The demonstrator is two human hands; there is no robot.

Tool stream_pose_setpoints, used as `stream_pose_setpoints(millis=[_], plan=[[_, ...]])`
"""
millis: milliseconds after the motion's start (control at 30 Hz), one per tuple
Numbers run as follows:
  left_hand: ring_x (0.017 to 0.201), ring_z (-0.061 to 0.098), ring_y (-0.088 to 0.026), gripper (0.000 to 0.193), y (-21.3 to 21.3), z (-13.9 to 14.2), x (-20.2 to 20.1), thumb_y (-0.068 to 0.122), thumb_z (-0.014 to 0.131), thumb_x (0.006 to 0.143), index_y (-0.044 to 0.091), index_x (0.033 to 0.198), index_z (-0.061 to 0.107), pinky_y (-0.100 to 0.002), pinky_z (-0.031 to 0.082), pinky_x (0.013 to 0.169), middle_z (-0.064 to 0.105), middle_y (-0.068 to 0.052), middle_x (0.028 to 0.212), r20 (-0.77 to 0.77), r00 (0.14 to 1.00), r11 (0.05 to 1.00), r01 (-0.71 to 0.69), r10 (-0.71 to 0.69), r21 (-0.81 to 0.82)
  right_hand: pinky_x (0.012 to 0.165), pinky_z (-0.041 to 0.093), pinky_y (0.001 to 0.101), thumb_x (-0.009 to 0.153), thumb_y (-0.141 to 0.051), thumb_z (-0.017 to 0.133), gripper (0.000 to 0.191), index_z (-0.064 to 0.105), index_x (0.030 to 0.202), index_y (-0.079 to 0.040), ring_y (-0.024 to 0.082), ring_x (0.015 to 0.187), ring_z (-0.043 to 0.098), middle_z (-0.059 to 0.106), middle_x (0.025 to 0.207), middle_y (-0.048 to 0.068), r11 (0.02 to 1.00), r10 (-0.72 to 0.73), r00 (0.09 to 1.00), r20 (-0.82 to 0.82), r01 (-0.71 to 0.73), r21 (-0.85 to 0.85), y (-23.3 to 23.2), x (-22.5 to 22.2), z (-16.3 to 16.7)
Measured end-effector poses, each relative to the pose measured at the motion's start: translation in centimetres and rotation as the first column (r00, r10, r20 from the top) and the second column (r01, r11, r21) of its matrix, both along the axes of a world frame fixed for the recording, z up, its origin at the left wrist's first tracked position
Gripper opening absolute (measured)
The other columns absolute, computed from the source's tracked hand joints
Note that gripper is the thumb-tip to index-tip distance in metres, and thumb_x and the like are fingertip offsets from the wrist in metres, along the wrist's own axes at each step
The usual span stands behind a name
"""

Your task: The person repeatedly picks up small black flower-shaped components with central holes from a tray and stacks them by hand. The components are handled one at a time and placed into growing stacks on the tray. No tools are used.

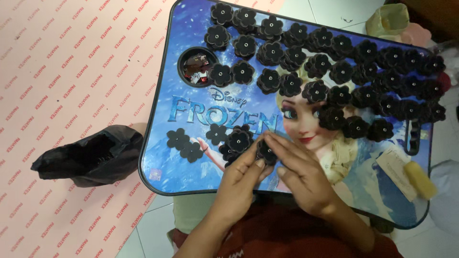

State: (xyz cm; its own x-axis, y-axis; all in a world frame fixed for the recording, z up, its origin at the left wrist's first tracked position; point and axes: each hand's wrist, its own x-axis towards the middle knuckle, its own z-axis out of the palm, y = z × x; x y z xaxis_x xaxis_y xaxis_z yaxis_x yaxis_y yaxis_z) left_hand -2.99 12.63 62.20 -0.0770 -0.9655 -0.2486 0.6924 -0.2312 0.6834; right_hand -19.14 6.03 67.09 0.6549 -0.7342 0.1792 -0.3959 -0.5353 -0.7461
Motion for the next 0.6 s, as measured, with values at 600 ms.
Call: stream_pose_setpoints(millis=[600], plan=[[0.120, 0.061, -0.013, 0.048, 0.4, 0.0, 0.2, 0.013, 0.046, 0.107, 0.003, 0.154, 0.047, -0.032, 0.055, 0.106, 0.064, -0.009, 0.135, 0.102, 0.993, 0.998, -0.068, 0.066, 0.014, 0.089, 0.057, 0.0264, 0.088, 0.008, 0.072, 0.023, 0.066, 0.108, 0.000, 0.013, 0.101, 0.069, 0.071, 0.109, 0.007, 0.767, -0.448, 0.828, 0.337, 0.162, 0.621, 0.6, -2.0, -2.8]])
